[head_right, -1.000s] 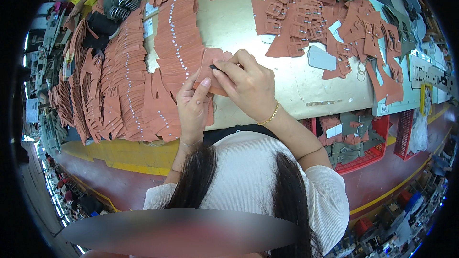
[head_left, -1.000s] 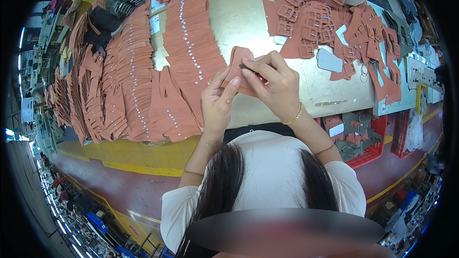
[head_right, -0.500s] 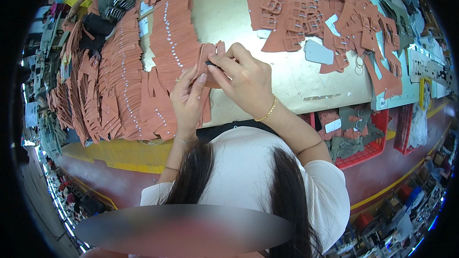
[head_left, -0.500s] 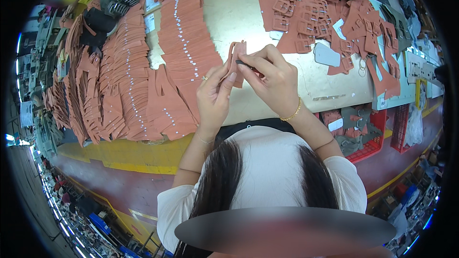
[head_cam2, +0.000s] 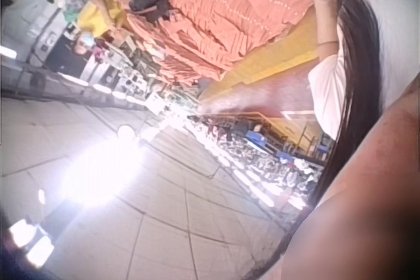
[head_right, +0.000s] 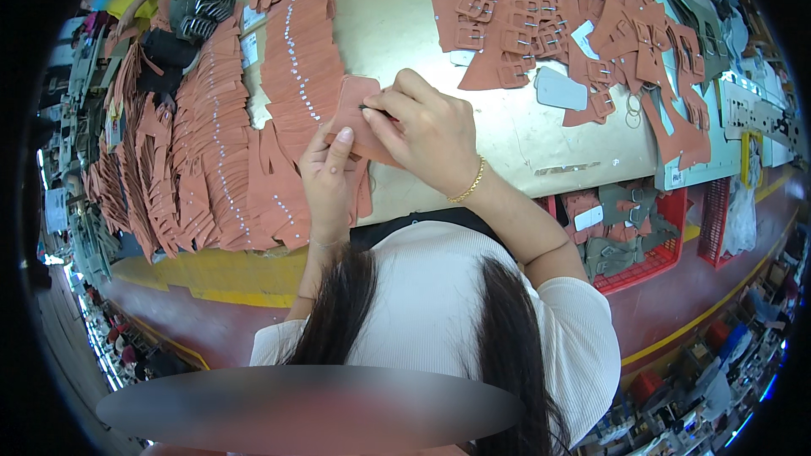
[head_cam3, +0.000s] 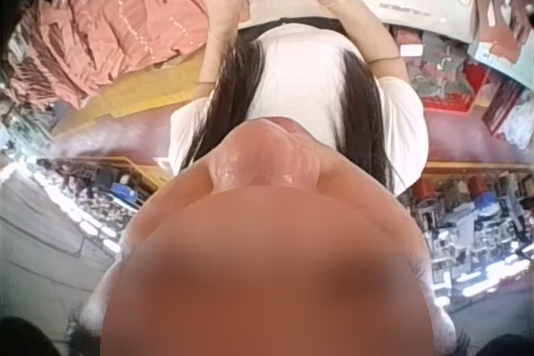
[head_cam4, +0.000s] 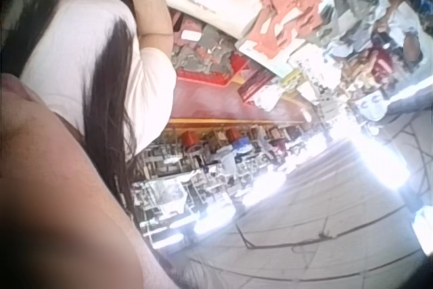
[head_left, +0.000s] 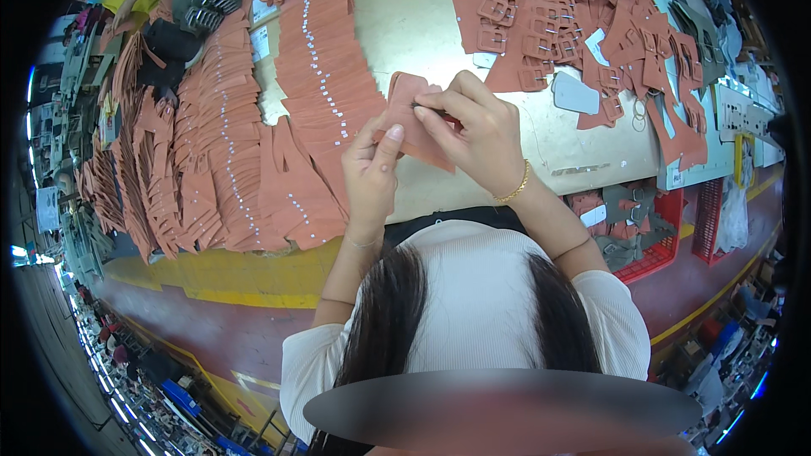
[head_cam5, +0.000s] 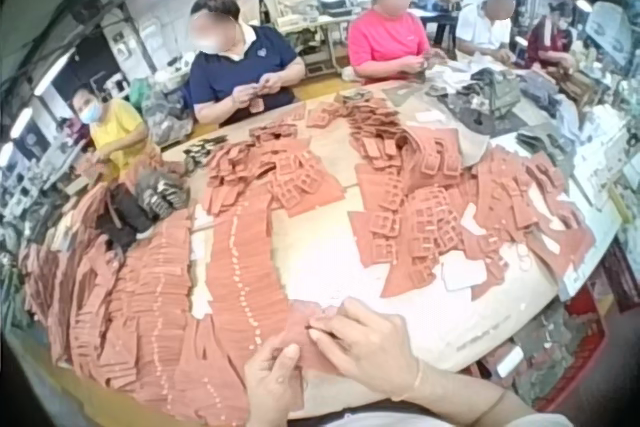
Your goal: The person trims the edges of reddish-brown leather pieces using a red utility knife. They pick up each piece, cut along the edges, and place the trimmed pieces into a red basket. The work is performed at a table in a factory setting with other workers visible in the background.
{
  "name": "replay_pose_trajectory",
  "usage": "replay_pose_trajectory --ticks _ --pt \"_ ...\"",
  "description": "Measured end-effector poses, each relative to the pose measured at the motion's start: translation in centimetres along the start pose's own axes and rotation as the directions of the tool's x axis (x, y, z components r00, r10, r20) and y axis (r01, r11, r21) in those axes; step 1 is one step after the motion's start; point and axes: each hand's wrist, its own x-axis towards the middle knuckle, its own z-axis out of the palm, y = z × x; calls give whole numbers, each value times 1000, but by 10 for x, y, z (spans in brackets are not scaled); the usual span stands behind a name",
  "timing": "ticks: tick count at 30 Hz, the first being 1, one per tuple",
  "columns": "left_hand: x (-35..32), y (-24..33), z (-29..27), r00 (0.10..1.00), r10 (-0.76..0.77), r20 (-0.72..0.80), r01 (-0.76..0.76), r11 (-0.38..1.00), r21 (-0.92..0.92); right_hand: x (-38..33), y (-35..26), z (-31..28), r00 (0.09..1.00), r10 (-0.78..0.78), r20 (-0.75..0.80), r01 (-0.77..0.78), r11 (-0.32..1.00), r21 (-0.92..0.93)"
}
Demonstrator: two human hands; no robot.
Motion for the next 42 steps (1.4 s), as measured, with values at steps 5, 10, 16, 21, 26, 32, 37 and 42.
replay_pose_trajectory --ticks 5,10,16,21,26,32,37,42 --pt "1 0 -3 994 -108 -2 102 946 -309 -2 2 4 1000 9 14 -9 1000 7" --pt "3 3 -4 997 -71 15 72 956 -285 -4 -2 7 1000 10 -7 -10 1000 -15" --pt "1 0 0 999 -46 -6 43 967 -249 -2 -3 7 1000 -10 -23 10 1000 -7" --pt "0 -2 -2 999 -10 -35 4 984 -178 -2 -5 8 1000 -1 -21 1 1000 -14" --pt "-2 -2 -3 997 61 -49 -56 994 88 -1 -6 9 999 -19 -29 18 999 -37" --pt "-1 -4 0 962 272 24 -268 920 285 -2 -4 7 999 -31 -20 30 998 -64" --pt "2 0 -5 997 70 -35 -70 998 3 0 0 6 1000 -5 -26 5 1000 6" --pt "6 7 -5 998 -48 -38 32 938 -345 0 2 3 1000 14 -19 -14 1000 -9"
